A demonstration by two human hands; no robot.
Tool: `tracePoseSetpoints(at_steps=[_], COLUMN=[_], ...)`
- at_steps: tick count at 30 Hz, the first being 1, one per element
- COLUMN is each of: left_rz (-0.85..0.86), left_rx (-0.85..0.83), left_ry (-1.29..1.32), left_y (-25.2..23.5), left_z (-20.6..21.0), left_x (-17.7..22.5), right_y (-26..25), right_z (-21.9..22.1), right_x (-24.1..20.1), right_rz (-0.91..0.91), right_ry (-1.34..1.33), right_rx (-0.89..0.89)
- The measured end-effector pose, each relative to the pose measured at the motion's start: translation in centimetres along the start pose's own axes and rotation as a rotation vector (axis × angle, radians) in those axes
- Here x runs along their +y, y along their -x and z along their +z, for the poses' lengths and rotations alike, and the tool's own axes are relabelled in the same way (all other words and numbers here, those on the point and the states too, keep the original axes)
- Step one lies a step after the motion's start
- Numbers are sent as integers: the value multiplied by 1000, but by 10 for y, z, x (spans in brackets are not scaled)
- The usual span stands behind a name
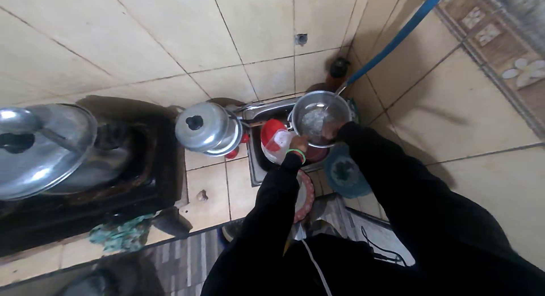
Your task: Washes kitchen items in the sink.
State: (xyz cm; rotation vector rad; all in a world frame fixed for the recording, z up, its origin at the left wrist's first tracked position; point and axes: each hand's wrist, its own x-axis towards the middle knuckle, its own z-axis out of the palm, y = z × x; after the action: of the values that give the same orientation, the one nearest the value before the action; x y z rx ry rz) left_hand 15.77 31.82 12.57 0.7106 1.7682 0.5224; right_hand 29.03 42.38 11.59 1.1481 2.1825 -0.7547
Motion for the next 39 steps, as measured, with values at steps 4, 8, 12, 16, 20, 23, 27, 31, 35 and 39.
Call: tracePoseSetpoints(at_steps=[4,8,12,16,20,23,27,31,35,39], left_rz=[-31,9,15,6,19,29,-3,3,14,-34], left_rx=[-88,-91,-38,-39,-77,-134,-107,-67,-50,-66], left_ry=[-1,16,-15,-24,-11,14,61,18,21,75], left_y=[18,17,7,7,6,16,19,13,10,15], left_z=[3,9,-8,-19,-14,-8,-4,-15,-26,-22], left_x=[5,10,8,0,-10,-6,-1,-4,-14,-15], right_y=[22,3,-8,11,14,18,-9,-5,16,-2], right_z=[-37,-35,-8,-1,8,-17,-26,2,5,6], right_x=[-18,-52,-46,-21,13,-11,-42,-53,-29,7], right_rz=[234,-44,-458,-353,-36,165,-40,-464,-360,-10], right_ry=[-107,-153,-359,-40,147,29,-255,-521,-44,69], right_rx=[325,526,375,-152,94,345,528,290,-211,95])
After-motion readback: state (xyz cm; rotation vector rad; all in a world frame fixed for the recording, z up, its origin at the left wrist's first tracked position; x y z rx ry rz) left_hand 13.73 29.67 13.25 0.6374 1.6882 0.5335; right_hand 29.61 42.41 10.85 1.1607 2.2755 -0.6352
